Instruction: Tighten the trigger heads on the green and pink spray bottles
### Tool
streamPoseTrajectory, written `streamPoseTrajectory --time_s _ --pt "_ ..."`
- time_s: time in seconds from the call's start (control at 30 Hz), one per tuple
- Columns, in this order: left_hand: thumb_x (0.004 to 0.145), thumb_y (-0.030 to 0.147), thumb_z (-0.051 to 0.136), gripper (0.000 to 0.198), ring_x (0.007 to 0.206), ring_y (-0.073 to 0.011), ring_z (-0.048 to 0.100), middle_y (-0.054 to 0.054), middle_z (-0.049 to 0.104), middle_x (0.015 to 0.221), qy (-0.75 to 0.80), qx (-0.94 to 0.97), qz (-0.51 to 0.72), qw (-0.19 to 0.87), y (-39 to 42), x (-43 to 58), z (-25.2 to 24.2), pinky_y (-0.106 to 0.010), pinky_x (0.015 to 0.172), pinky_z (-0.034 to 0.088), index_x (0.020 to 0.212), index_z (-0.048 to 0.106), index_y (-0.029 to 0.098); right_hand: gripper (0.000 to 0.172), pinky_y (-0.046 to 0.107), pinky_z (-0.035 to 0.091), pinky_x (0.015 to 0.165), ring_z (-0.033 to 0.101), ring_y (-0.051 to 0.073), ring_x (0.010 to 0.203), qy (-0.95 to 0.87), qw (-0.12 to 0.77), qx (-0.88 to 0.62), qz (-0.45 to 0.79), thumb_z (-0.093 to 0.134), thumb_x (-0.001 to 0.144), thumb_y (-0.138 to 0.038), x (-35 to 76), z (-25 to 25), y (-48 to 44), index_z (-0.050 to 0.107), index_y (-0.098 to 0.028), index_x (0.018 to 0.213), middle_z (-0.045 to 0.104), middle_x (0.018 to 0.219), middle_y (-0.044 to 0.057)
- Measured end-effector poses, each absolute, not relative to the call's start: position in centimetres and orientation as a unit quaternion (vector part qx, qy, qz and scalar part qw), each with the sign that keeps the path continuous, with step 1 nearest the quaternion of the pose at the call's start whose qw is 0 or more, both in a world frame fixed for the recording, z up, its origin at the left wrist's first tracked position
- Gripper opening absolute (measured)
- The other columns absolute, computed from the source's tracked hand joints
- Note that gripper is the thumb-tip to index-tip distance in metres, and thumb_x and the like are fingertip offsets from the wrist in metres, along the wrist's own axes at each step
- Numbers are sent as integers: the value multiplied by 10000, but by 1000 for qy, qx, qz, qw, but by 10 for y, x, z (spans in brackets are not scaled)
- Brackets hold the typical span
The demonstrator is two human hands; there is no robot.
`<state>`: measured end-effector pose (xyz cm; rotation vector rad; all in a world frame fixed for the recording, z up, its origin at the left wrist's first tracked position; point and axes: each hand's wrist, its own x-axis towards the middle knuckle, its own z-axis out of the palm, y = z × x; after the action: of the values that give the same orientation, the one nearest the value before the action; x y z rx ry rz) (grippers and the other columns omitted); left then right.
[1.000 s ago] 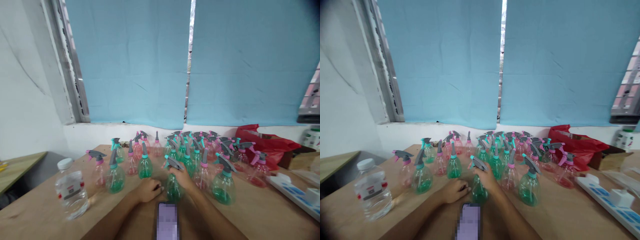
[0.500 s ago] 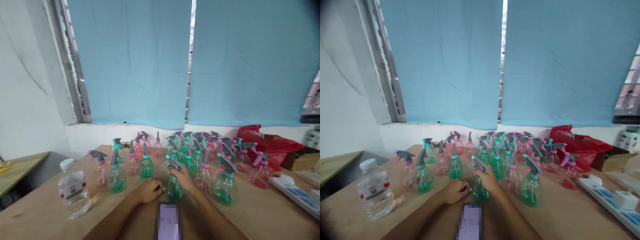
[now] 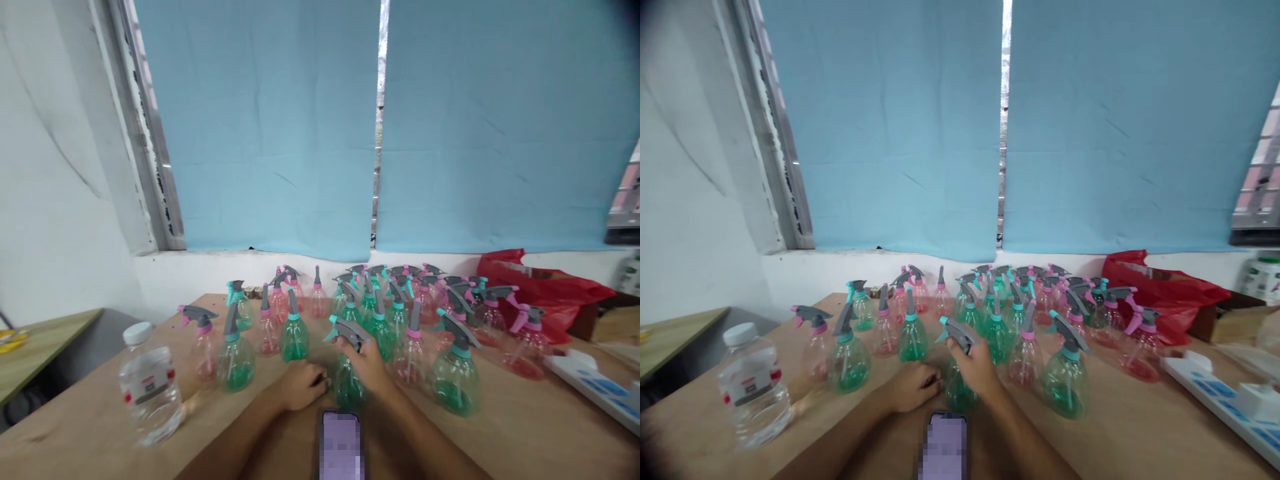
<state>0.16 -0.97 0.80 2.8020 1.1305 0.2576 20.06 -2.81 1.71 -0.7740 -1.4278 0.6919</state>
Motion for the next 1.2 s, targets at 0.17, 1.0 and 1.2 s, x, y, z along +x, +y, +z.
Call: streamPoseTrajectory --time_s 0.17,1.0,1.2 --pt "807 217 600 139 651 -203 625 -43 698 713 421 897 125 49 -6 1 7 -281 584 345 672 630 200 179 349 497 914 666 220 944 -673 613 -369 188 572 947 -334 199 -7 -29 688 -212 1006 728 964 46" --pt "961 313 492 137 571 -150 585 40 606 665 438 849 293 45 -9 1 10 -228 571 354 961 600 229 532 556 410 1107 503 317 1311 -715 499 -488 31 450 1004 -321 185 -32 -12 352 -170 1505 535 1381 178" --pt "977 333 514 152 580 -154 619 43 630 648 459 842 285 14 -9 1 12 -227 568 339 954 629 236 648 503 400 1161 444 268 1428 -763 478 -435 36 405 1015 -229 188 -32 -10 188 -248 1625 460 1556 123"
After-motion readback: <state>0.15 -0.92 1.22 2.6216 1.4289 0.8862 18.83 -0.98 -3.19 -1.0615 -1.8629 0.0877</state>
